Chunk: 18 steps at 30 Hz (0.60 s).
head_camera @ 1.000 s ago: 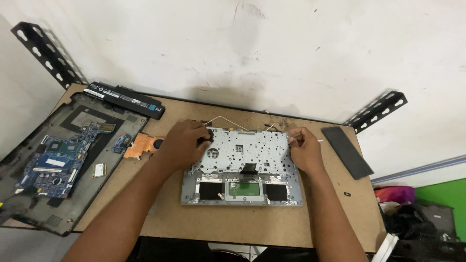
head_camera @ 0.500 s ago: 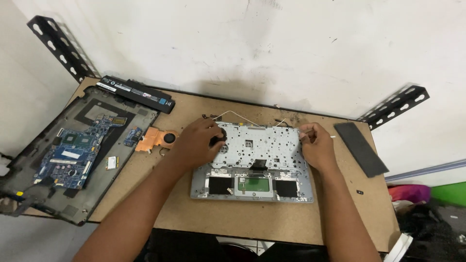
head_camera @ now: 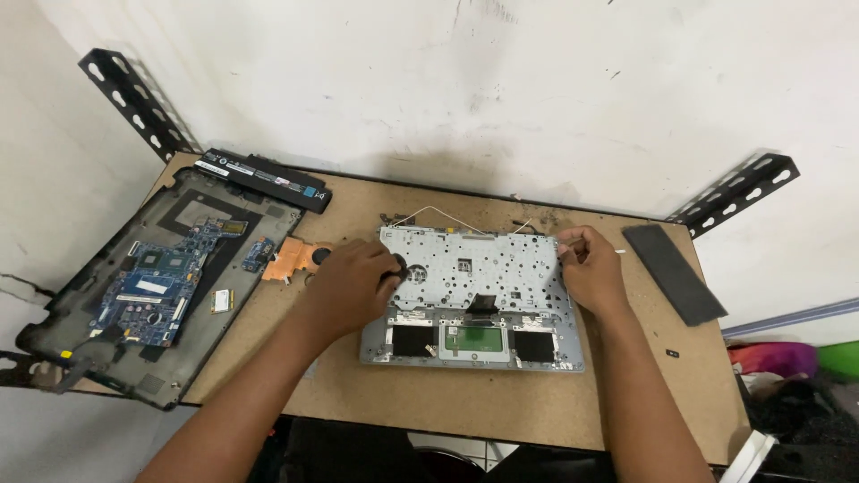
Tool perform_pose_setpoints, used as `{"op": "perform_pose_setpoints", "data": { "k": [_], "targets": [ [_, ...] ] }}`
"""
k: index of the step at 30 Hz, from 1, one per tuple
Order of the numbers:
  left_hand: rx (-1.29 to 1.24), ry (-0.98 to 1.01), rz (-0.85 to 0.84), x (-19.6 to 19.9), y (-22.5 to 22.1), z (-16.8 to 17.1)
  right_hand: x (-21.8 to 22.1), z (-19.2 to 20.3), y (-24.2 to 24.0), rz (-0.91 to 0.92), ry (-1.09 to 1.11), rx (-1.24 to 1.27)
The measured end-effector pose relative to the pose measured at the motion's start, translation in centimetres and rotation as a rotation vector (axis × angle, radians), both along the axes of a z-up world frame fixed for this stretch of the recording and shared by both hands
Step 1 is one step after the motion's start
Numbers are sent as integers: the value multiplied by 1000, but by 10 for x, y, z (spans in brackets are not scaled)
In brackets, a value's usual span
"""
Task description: Scraping residue from a metal plate inside a laptop chassis and removing the plate for further cleaning or repair.
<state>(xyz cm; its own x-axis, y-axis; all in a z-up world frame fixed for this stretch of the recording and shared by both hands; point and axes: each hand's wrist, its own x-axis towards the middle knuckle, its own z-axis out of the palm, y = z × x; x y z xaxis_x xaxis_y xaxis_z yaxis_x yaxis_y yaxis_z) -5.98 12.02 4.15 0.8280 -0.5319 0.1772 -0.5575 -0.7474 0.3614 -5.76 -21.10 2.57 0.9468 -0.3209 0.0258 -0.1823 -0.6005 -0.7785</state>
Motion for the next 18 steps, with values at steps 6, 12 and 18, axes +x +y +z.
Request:
{"op": "perform_pose_setpoints", "data": {
  "k": [6, 12, 18],
  "targets": [
    [-6, 19, -2, -2, -6, -1, 2, -3, -4, -4, 2, 3],
    [34, 157, 22, -11, -4, 19, 0, 2, -1, 0, 9, 8],
    [143, 154, -54, -18, -36, 9, 0, 0, -1, 0, -1, 33]
  ]
}}
